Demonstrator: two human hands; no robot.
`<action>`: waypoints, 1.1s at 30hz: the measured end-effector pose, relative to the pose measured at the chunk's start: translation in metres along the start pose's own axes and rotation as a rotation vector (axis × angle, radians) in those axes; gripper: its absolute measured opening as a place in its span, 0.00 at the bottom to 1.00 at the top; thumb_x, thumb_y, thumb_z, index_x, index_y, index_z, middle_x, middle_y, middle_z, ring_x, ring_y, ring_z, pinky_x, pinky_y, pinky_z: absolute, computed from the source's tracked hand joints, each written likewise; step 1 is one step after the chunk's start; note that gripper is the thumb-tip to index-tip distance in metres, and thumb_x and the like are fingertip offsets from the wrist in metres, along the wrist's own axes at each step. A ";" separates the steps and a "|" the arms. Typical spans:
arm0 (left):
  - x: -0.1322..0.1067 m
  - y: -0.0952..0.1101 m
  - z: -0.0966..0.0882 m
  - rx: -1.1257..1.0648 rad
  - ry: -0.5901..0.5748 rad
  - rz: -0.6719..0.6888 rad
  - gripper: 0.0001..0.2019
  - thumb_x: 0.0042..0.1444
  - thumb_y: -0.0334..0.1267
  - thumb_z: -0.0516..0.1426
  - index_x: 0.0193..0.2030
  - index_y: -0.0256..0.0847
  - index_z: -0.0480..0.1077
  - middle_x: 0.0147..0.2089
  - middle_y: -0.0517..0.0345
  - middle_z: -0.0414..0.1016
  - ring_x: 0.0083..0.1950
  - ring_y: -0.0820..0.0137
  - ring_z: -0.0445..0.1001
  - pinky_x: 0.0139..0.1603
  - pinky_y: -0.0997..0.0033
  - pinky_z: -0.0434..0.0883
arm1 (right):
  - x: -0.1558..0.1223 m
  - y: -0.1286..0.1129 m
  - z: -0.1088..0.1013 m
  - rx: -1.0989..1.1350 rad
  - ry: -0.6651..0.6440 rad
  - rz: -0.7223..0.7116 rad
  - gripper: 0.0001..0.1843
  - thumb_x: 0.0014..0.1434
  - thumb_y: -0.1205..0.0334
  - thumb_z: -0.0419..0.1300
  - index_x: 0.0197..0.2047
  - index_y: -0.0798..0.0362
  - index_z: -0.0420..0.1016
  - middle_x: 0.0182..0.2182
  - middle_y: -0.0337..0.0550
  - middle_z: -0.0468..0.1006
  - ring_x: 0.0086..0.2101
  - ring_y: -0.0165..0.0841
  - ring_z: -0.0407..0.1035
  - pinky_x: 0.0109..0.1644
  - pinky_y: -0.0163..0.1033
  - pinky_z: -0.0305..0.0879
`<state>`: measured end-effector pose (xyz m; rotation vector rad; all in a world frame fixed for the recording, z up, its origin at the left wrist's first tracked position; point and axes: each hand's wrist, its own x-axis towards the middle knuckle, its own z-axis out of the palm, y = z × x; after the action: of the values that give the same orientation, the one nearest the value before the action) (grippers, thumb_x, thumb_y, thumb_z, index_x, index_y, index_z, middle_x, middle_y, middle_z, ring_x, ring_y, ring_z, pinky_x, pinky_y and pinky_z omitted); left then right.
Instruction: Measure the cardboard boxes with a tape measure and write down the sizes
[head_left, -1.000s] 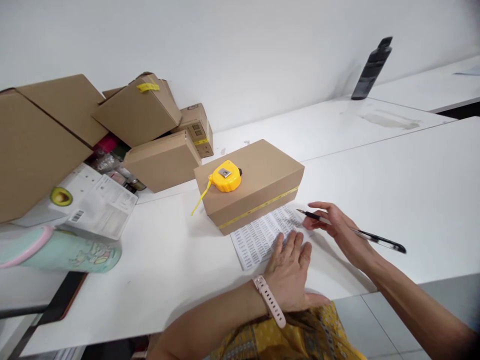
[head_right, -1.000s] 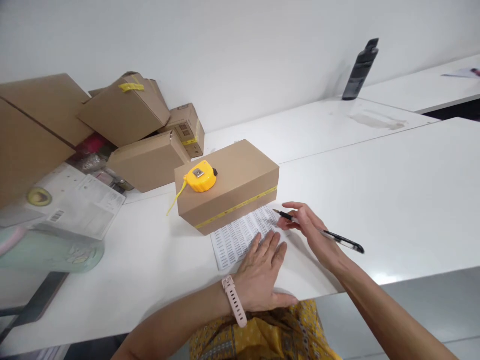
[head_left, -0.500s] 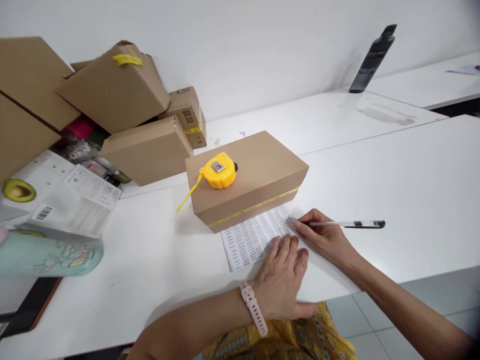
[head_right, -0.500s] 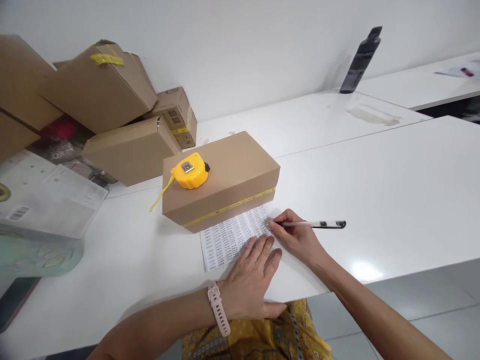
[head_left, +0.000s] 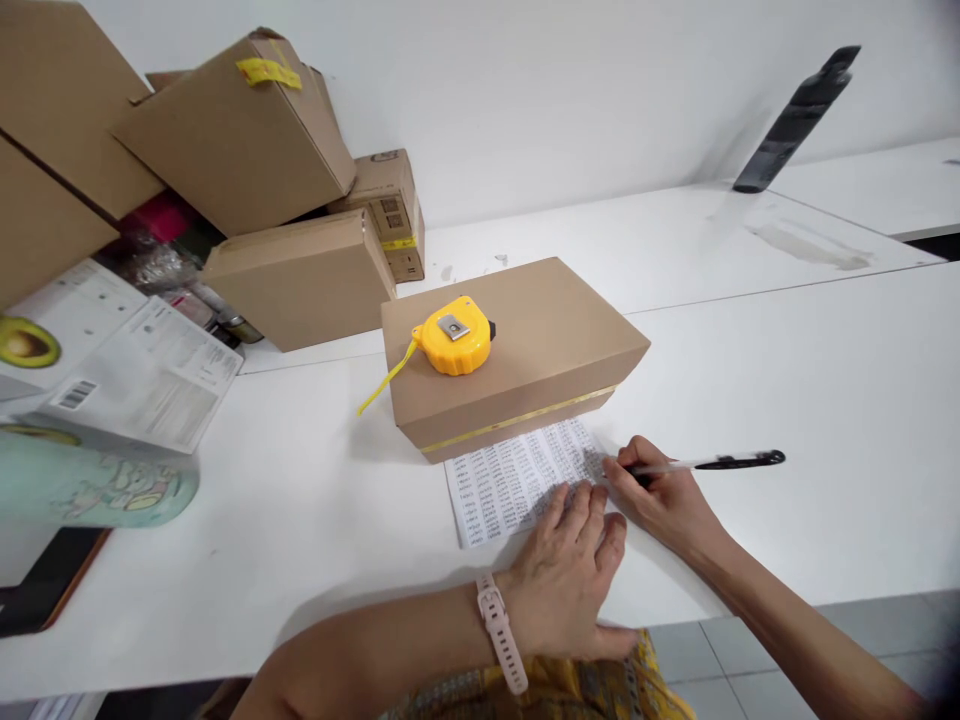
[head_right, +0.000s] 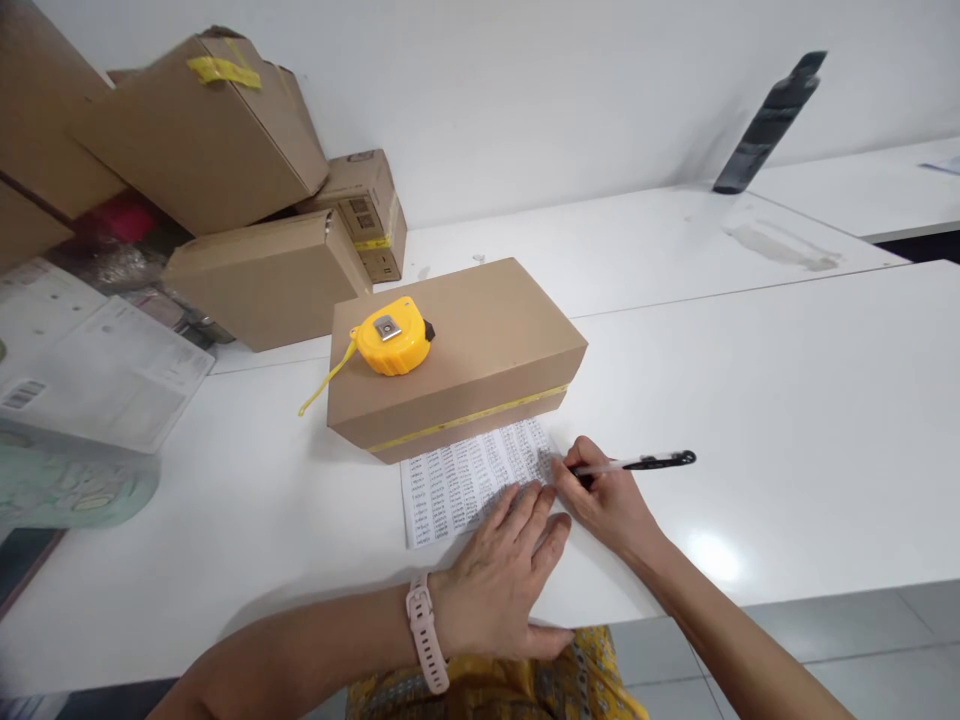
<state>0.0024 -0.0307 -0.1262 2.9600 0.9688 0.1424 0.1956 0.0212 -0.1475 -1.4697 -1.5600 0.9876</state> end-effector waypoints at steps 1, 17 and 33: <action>0.000 0.000 0.000 0.000 0.001 0.000 0.45 0.60 0.67 0.48 0.68 0.25 0.55 0.71 0.27 0.57 0.74 0.44 0.52 0.74 0.49 0.41 | 0.000 0.000 0.000 -0.003 0.001 -0.002 0.18 0.63 0.48 0.60 0.28 0.48 0.62 0.21 0.33 0.62 0.22 0.28 0.54 0.24 0.35 0.53; 0.000 -0.001 -0.001 -0.010 -0.012 0.004 0.45 0.61 0.66 0.47 0.69 0.24 0.54 0.72 0.26 0.56 0.74 0.44 0.52 0.74 0.49 0.42 | 0.000 -0.001 0.000 -0.022 -0.007 -0.011 0.18 0.64 0.47 0.59 0.28 0.48 0.61 0.20 0.34 0.62 0.22 0.28 0.54 0.23 0.35 0.53; 0.001 0.000 -0.003 -0.010 -0.025 -0.001 0.45 0.60 0.67 0.48 0.69 0.25 0.55 0.72 0.26 0.55 0.75 0.44 0.52 0.74 0.49 0.42 | 0.001 -0.001 -0.001 -0.004 0.033 -0.013 0.19 0.62 0.47 0.60 0.27 0.48 0.62 0.20 0.33 0.61 0.22 0.28 0.53 0.23 0.35 0.51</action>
<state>0.0029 -0.0305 -0.1234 2.9446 0.9643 0.1090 0.1960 0.0222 -0.1460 -1.4695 -1.5471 0.9483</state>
